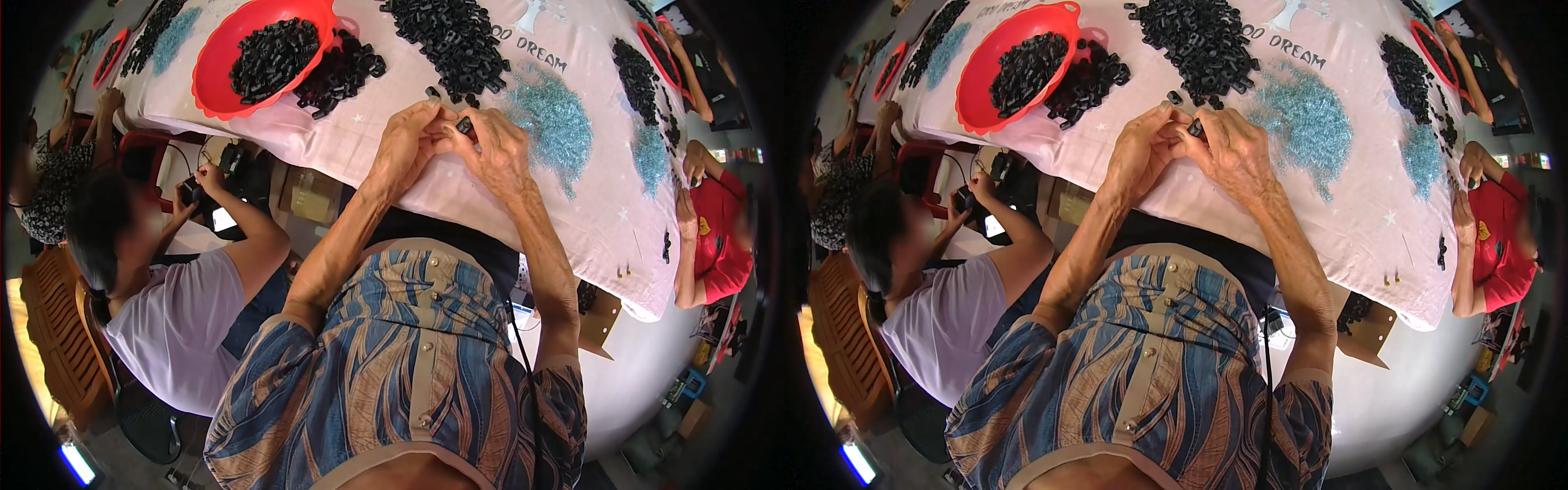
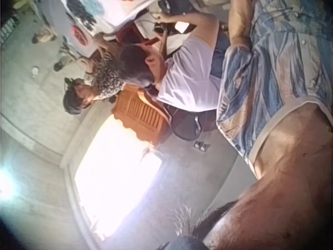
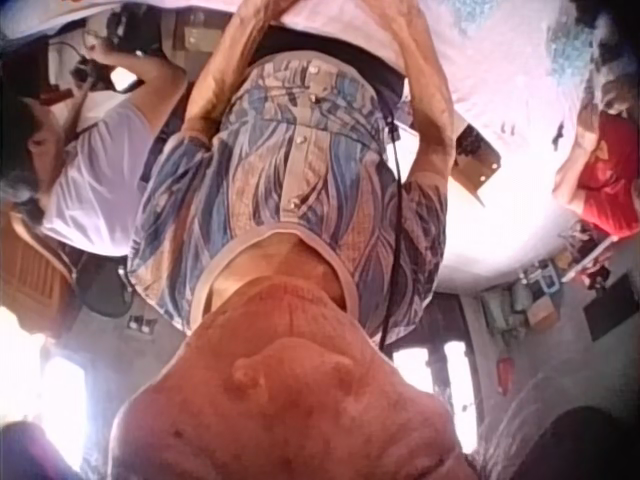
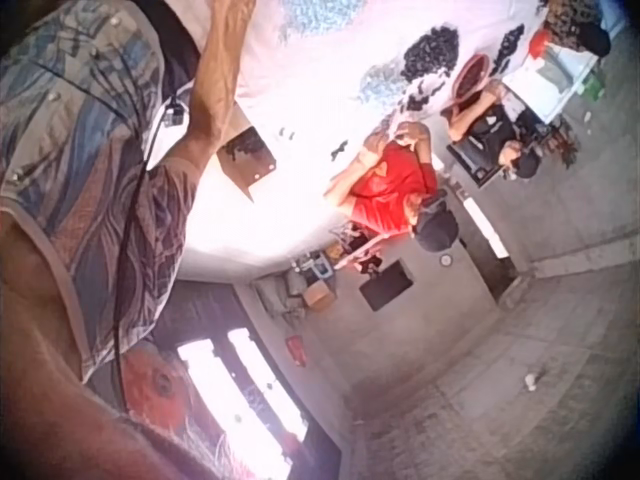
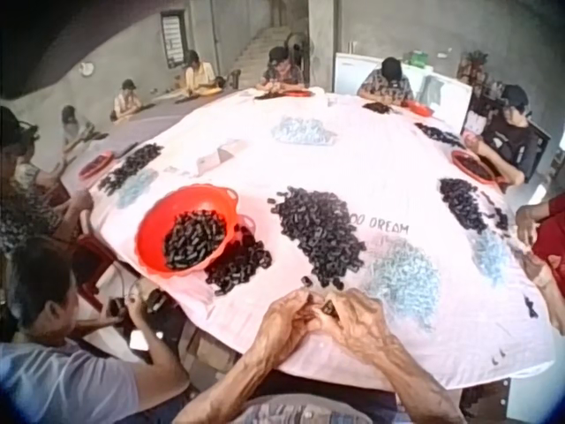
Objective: The person assembles small plastic fasteners by picking up black plastic clips and inserting clear plastic pins into them by hand.
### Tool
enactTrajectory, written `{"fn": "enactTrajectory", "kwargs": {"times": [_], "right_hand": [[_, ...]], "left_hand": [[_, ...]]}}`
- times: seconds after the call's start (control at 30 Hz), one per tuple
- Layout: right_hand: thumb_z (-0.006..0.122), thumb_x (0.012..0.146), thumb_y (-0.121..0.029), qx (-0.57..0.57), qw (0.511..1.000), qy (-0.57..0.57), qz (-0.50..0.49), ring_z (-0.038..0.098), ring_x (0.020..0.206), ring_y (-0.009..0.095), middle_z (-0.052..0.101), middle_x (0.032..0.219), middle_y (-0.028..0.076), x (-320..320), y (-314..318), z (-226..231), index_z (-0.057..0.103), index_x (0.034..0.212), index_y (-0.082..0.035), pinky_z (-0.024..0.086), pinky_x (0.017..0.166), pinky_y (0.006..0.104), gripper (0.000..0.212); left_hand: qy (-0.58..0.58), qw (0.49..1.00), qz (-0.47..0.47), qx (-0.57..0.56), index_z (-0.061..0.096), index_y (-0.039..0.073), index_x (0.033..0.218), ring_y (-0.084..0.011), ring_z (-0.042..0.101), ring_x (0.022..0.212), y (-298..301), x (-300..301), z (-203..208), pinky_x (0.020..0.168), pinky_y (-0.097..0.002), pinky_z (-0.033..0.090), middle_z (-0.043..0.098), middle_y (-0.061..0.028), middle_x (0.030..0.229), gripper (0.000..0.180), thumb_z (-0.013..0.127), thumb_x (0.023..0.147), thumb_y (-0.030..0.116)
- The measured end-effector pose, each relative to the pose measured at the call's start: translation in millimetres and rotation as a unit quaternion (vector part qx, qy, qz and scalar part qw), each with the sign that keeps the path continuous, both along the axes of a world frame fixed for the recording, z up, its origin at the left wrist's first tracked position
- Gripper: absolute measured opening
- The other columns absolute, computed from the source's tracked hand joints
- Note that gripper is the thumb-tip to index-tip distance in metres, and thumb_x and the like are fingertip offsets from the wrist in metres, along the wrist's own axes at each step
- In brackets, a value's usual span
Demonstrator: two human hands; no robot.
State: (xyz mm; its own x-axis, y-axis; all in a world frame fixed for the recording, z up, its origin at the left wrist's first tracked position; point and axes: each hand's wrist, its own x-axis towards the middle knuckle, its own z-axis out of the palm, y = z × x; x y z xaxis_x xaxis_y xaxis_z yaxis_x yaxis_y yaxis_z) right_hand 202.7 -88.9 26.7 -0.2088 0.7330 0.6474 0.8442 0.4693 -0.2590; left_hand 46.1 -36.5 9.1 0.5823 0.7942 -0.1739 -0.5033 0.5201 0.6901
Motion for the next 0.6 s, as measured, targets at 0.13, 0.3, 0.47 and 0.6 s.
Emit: {"fn": "enactTrajectory", "kwargs": {"times": [0.13, 0.3, 0.47, 0.6], "right_hand": [[0.076, 0.079, -0.012, 0.005, 1.0, -0.008, -0.003, 0.063, 0.068, 0.026, 0.063, 0.079, 0.014, 0.2, 0.2, -1.7, 0.057, 0.1, 0.003, 0.051, 0.056, 0.0352, 0.033], [0.077, 0.078, -0.013, -0.005, 1.0, -0.015, -0.006, 0.063, 0.068, 0.026, 0.063, 0.078, 0.014, 0.6, -0.2, -0.2, 0.057, 0.101, 0.004, 0.051, 0.054, 0.0353, 0.034], [0.077, 0.078, -0.013, -0.003, 1.0, -0.018, -0.008, 0.063, 0.067, 0.025, 0.063, 0.077, 0.013, 1.0, 0.0, -1.4, 0.058, 0.1, 0.004, 0.051, 0.053, 0.0353, 0.034], [0.079, 0.076, -0.015, 0.009, 1.0, -0.019, -0.009, 0.063, 0.067, 0.023, 0.063, 0.077, 0.012, 0.9, 1.1, -2.7, 0.059, 0.1, 0.004, 0.051, 0.052, 0.0333, 0.036]], "left_hand": [[-0.018, 1.0, 0.001, -0.007, 0.06, -0.003, 0.096, -0.016, 0.065, 0.08, 0.5, 0.2, -3.7, 0.078, -0.0299, 0.058, 0.065, -0.0114, 0.089, 0.023, 0.051, 0.1, 0.017], [-0.008, 1.0, -0.004, 0.006, 0.061, -0.002, 0.095, -0.0178, 0.065, 0.085, -0.6, 1.4, -5.3, 0.083, -0.0322, 0.056, 0.065, -0.0104, 0.092, 0.02, 0.055, 0.098, 0.017], [-0.017, 1.0, -0.01, 0.009, 0.062, -0.001, 0.095, -0.0166, 0.065, 0.086, -1.9, 1.0, -2.0, 0.083, -0.0313, 0.055, 0.065, -0.0097, 0.093, 0.018, 0.058, 0.097, 0.017], [-0.032, 0.999, -0.021, 0.003, 0.061, 0.001, 0.094, -0.0158, 0.065, 0.086, 0.6, 0.0, -5.1, 0.084, -0.0305, 0.055, 0.067, -0.0095, 0.094, 0.013, 0.058, 0.096, 0.013]]}}
